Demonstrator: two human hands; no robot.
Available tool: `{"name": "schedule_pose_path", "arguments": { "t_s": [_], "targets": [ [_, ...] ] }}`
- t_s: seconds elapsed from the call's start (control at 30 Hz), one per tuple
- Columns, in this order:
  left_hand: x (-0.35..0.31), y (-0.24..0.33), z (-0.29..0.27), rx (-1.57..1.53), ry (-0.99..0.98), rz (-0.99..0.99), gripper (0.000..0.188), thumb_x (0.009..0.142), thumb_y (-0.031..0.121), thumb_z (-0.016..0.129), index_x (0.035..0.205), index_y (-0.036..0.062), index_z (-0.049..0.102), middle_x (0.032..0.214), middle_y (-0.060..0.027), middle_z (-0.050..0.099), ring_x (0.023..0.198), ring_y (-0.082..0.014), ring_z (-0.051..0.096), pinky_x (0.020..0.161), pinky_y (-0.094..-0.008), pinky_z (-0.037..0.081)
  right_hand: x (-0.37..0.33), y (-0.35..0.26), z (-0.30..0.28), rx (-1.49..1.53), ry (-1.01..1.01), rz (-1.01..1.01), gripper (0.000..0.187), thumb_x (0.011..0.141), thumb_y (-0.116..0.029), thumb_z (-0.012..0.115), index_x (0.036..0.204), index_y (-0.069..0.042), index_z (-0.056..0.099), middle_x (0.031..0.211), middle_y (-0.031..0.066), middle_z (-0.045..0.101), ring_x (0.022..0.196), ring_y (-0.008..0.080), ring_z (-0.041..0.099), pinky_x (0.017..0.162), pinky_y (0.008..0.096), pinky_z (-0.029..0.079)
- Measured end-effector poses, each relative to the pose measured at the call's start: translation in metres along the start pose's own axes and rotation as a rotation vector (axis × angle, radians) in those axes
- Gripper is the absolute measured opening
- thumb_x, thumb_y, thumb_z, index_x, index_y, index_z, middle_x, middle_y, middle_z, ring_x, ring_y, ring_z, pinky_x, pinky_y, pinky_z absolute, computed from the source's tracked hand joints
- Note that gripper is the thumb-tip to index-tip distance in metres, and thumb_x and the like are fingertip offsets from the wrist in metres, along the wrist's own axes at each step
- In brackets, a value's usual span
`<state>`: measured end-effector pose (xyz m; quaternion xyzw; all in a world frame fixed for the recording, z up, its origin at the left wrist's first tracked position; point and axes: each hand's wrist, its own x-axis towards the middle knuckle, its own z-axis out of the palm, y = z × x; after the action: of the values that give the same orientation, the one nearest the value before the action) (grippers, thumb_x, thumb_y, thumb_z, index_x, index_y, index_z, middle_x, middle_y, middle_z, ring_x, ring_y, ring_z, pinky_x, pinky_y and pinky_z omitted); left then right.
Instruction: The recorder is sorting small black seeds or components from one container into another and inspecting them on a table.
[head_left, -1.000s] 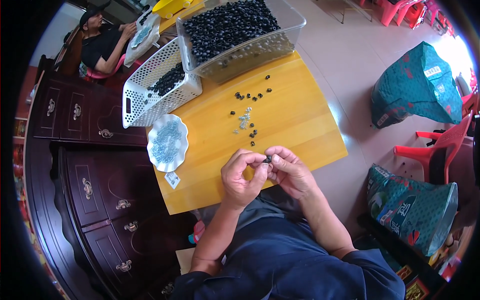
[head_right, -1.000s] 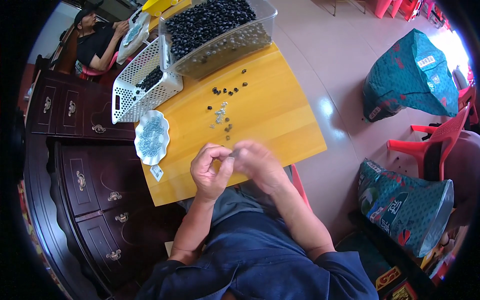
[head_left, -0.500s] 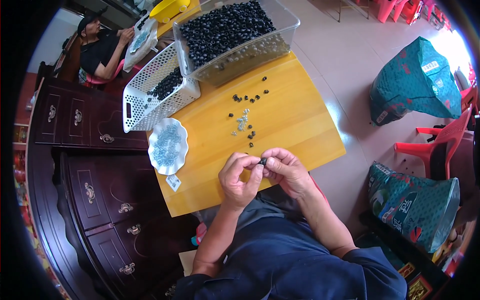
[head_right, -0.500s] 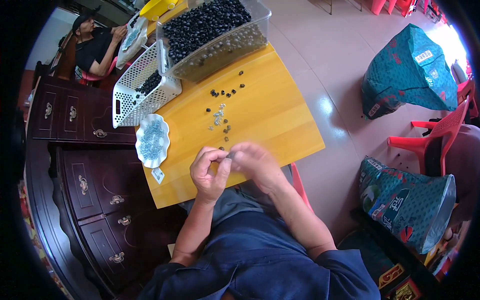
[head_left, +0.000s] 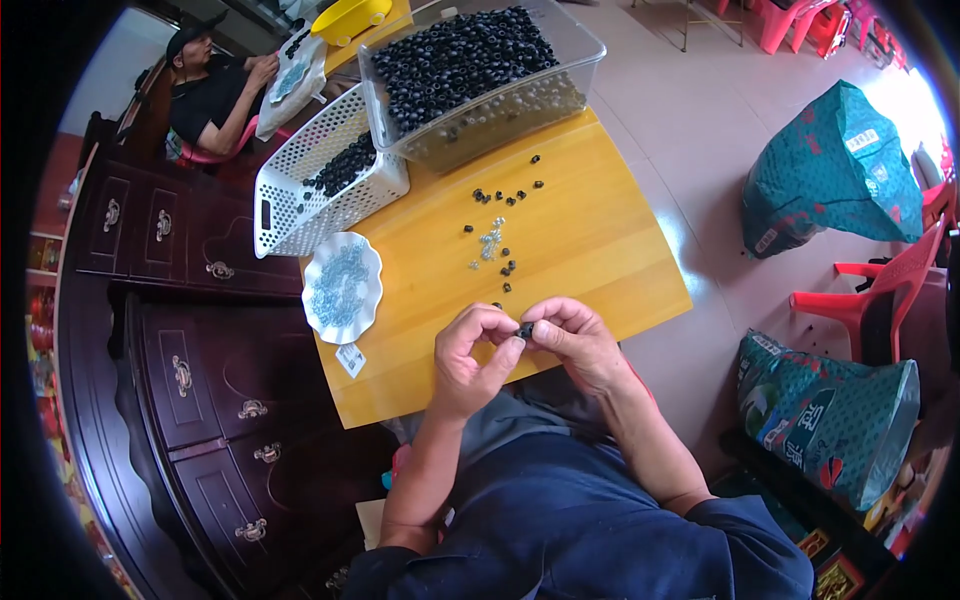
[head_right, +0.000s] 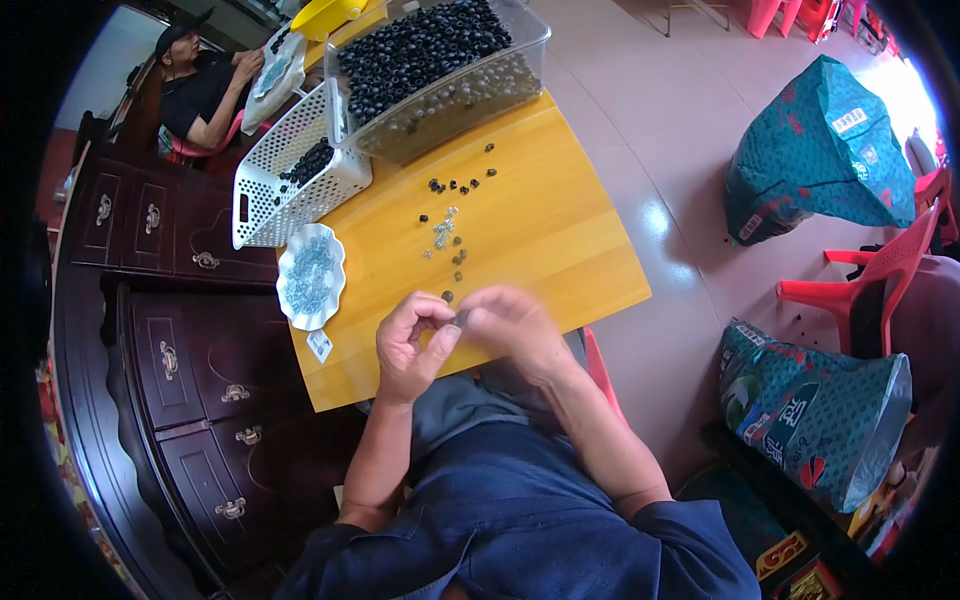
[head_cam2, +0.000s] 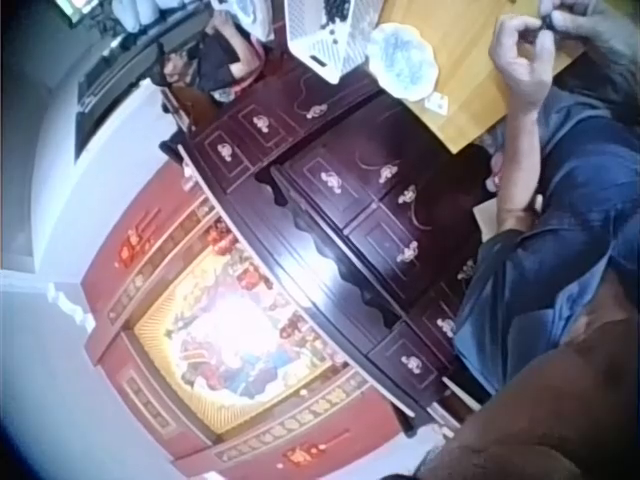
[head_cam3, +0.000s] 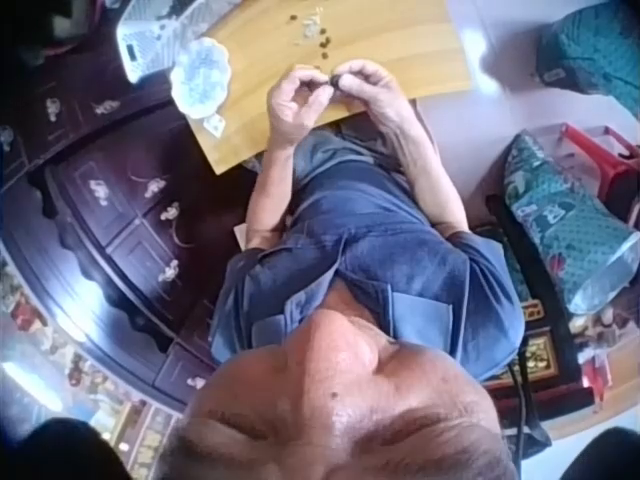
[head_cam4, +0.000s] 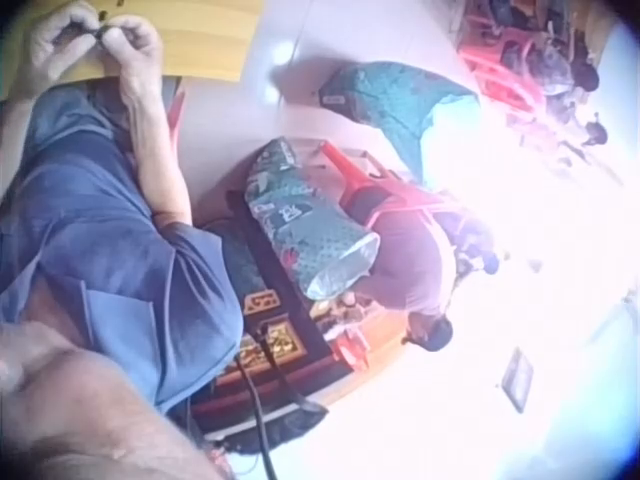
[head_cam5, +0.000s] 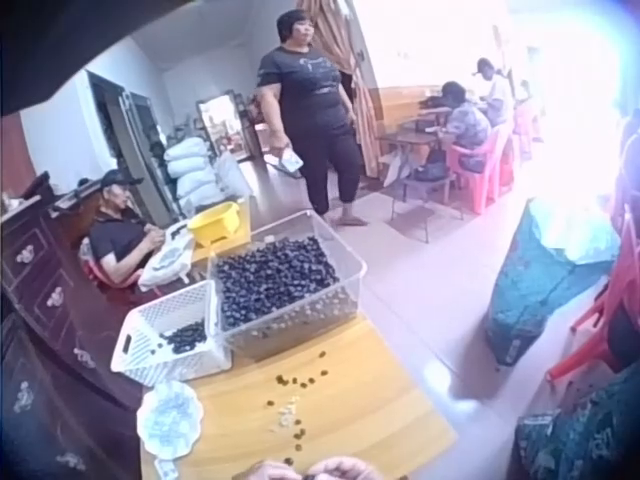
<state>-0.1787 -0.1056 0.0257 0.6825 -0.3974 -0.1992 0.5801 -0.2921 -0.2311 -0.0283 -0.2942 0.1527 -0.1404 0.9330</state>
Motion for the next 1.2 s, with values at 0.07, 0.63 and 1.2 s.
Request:
{"name": "schedule_pose_path", "arguments": {
  "t_s": [0.07,0.63,1.2],
  "targets": [
    [0.000,0.000,-0.009,-0.148,-0.047,-0.103,0.012,0.085,0.000,0.071,0.095,-0.0013,0.064,0.090,-0.0026,0.059,0.080,-0.0094,0.056,0.071,-0.0229,0.046,0.000,0.000,-0.001,-0.009,-0.038,0.005,0.019,0.092,-0.009,0.072,0.108,-0.004,0.064,0.098,0.0039,0.069,0.088,0.0123,0.067,0.081,0.0271,0.054],
    [-0.003,-0.012,-0.020,-0.340,-0.293,-0.148,0.021,0.084,0.003,0.077,0.103,-0.0024,0.069,0.086,-0.0003,0.053,0.077,-0.0075,0.050,0.069,-0.0211,0.042,-0.003,0.000,0.000,-0.028,-0.088,0.048,0.026,0.086,-0.012,0.080,0.091,-0.008,0.055,0.080,0.0001,0.066,0.074,0.0071,0.063,0.070,0.0208,0.051],
    [-0.003,-0.008,-0.023,-0.091,-0.264,-0.086,0.015,0.084,0.005,0.076,0.096,0.0013,0.068,0.086,-0.0019,0.058,0.073,-0.0089,0.055,0.067,-0.0232,0.044,0.001,0.002,-0.007,-0.144,-0.107,0.107,0.024,0.086,-0.011,0.079,0.093,-0.008,0.056,0.085,-0.0009,0.067,0.077,0.0064,0.063,0.071,0.0208,0.050]
  ]
}}
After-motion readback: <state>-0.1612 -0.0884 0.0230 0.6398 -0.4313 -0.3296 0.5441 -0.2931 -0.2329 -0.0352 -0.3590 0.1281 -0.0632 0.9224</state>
